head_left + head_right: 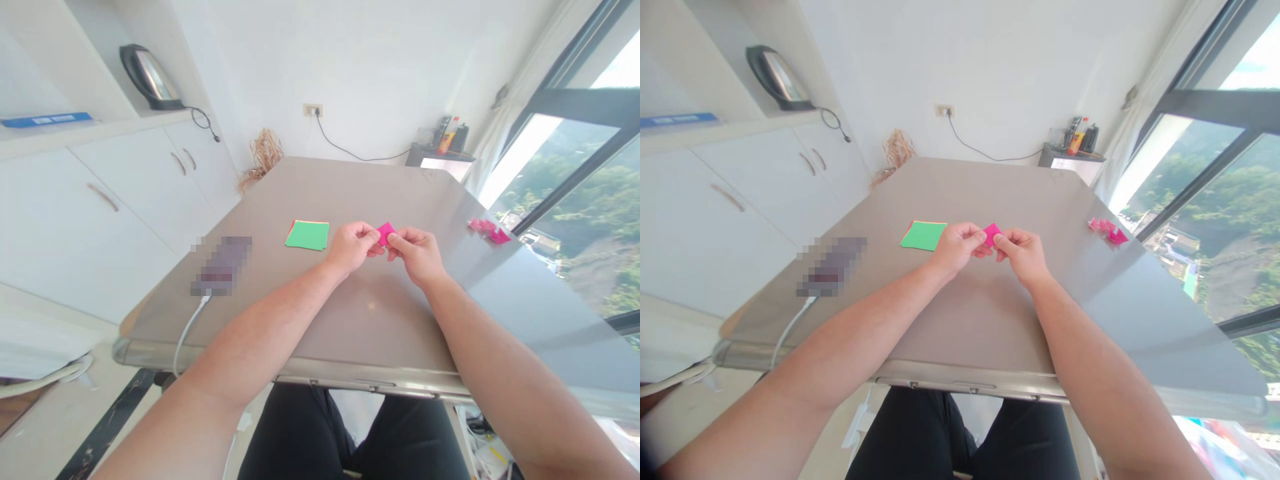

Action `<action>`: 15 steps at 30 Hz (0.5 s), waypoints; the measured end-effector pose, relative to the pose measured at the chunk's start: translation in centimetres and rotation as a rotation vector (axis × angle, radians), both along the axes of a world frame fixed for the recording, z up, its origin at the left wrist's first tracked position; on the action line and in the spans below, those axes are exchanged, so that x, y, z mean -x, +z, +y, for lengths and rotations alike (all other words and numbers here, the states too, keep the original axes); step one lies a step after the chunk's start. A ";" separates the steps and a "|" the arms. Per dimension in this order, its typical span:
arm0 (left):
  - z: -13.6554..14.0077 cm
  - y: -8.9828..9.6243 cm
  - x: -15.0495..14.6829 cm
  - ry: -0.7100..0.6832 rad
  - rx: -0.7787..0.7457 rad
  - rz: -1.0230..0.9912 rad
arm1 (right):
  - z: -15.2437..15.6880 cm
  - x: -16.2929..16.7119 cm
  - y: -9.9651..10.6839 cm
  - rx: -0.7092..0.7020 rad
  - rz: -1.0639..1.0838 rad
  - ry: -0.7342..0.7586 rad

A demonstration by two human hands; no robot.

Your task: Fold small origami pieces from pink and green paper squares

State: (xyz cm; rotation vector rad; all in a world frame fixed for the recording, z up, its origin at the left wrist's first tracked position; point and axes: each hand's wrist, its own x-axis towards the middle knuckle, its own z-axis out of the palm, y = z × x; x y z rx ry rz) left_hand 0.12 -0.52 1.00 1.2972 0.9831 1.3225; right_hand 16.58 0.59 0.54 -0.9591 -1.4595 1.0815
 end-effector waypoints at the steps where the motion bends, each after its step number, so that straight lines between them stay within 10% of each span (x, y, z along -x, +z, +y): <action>1: 0.0 0.0 0.0 -0.007 -0.001 0.007 | 0.0 0.0 0.0 -0.003 -0.004 -0.010; 9: 0.4 -0.7 0.1 0.257 -0.130 0.262 | -0.3 0.8 0.0 -0.009 -0.125 -0.287; 15: 0.4 -1.5 0.1 0.301 -0.424 0.586 | -0.7 1.9 -0.3 -0.068 -0.089 -0.185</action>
